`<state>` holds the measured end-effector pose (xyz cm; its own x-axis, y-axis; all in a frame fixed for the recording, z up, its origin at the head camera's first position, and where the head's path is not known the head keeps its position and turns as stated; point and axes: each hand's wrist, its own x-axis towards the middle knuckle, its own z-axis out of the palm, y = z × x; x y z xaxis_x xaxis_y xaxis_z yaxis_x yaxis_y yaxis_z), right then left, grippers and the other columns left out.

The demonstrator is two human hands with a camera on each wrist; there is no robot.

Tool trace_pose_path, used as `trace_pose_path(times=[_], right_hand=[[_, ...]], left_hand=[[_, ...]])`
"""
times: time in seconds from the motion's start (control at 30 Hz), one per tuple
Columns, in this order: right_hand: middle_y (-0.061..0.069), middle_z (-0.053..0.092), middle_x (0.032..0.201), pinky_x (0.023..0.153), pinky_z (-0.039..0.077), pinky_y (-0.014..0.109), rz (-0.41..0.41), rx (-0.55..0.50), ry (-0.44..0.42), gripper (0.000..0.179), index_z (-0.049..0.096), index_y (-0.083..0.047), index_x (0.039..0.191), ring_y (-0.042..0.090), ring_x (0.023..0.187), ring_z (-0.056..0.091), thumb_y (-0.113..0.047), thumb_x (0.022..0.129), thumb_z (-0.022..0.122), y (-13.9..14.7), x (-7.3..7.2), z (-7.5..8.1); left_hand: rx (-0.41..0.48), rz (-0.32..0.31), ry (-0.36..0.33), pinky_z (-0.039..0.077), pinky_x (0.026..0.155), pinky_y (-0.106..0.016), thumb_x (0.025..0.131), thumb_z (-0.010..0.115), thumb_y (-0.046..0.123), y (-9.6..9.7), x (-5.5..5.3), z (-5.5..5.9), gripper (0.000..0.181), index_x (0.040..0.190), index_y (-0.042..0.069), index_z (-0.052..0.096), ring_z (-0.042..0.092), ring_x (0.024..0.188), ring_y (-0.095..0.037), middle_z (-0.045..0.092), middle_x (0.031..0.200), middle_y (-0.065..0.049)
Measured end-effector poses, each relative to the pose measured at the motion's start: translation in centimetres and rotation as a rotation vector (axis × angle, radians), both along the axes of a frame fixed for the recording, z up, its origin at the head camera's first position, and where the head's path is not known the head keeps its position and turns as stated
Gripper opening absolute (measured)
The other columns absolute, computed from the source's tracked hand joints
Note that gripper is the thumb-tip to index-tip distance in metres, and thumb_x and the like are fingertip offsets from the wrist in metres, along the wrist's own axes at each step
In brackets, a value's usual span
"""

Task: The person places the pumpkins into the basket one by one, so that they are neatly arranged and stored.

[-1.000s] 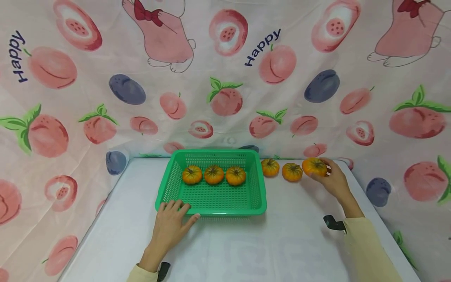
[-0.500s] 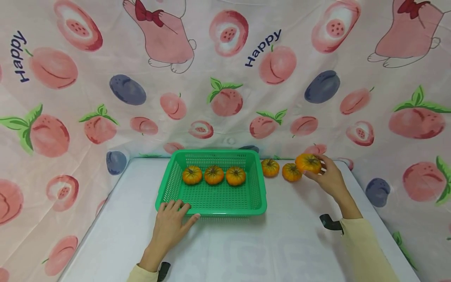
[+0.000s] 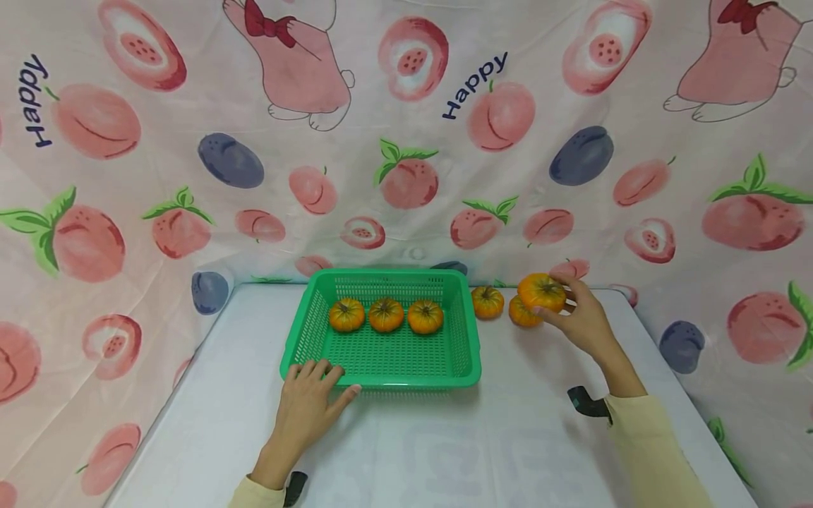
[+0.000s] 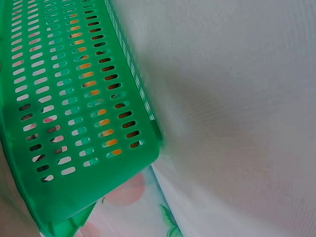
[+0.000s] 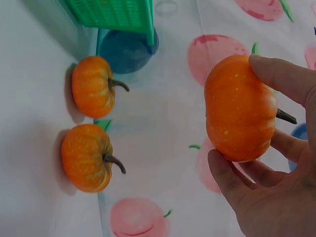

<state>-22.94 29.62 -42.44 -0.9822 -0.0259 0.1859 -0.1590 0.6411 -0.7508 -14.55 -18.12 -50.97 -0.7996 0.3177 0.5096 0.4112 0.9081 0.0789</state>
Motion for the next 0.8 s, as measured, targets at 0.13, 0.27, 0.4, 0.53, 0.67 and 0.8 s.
trace_pose_path(times=[0.13,0.27,0.4,0.53,0.67,0.8], right_hand=[[0.025,0.036,0.15,0.106,0.038,0.063,0.03,0.006,0.013,0.076,0.035,-0.006,0.149,0.05,0.133,0.041,-0.03,0.089,0.074,-0.7,-0.2,-0.2],[0.023,0.038,0.149,0.107,0.037,0.062,0.065,-0.006,0.004,0.075,0.035,-0.006,0.149,0.049,0.134,0.04,-0.032,0.089,0.074,-1.7,-0.4,-0.4],[0.02,0.037,0.151,0.109,0.036,0.061,0.083,-0.038,-0.025,0.076,0.036,-0.009,0.149,0.047,0.136,0.039,-0.033,0.088,0.075,-2.8,-0.6,-0.6],[0.017,0.038,0.151,0.11,0.036,0.059,0.096,-0.048,-0.024,0.075,0.038,-0.012,0.148,0.045,0.136,0.04,-0.034,0.087,0.076,-3.7,-0.9,-0.8],[0.017,0.039,0.151,0.11,0.037,0.057,0.126,-0.049,-0.007,0.075,0.038,-0.011,0.148,0.043,0.136,0.042,-0.034,0.087,0.076,-4.6,-1.0,-1.0],[0.017,0.039,0.151,0.111,0.037,0.056,0.159,-0.065,-0.007,0.073,0.039,-0.012,0.148,0.042,0.136,0.043,-0.032,0.088,0.075,-5.4,-1.0,-0.9]], left_hand=[[-0.004,0.003,-0.006,0.041,0.081,-0.043,0.089,0.061,0.058,0.0,0.0,0.0,0.042,0.1,0.019,0.069,0.058,0.089,-0.025,0.064,0.094,-0.001],[-0.006,0.005,-0.01,0.041,0.081,-0.043,0.089,0.061,0.058,-0.1,0.0,0.0,0.041,0.1,0.019,0.068,0.058,0.088,-0.025,0.064,0.094,-0.001],[-0.003,0.001,-0.011,0.041,0.08,-0.043,0.089,0.061,0.058,-0.1,-0.1,0.0,0.041,0.1,0.019,0.068,0.057,0.088,-0.025,0.064,0.093,-0.001],[-0.001,-0.003,-0.007,0.04,0.079,-0.043,0.089,0.06,0.059,0.0,-0.1,-0.1,0.042,0.1,0.019,0.068,0.057,0.087,-0.025,0.063,0.093,-0.001],[0.001,-0.006,-0.004,0.04,0.079,-0.043,0.09,0.059,0.059,-0.1,-0.1,-0.2,0.042,0.1,0.019,0.068,0.057,0.086,-0.025,0.063,0.093,-0.001],[-0.004,-0.004,-0.002,0.04,0.079,-0.042,0.09,0.059,0.06,-0.1,-0.1,-0.2,0.043,0.1,0.019,0.068,0.057,0.087,-0.025,0.063,0.093,-0.001]])
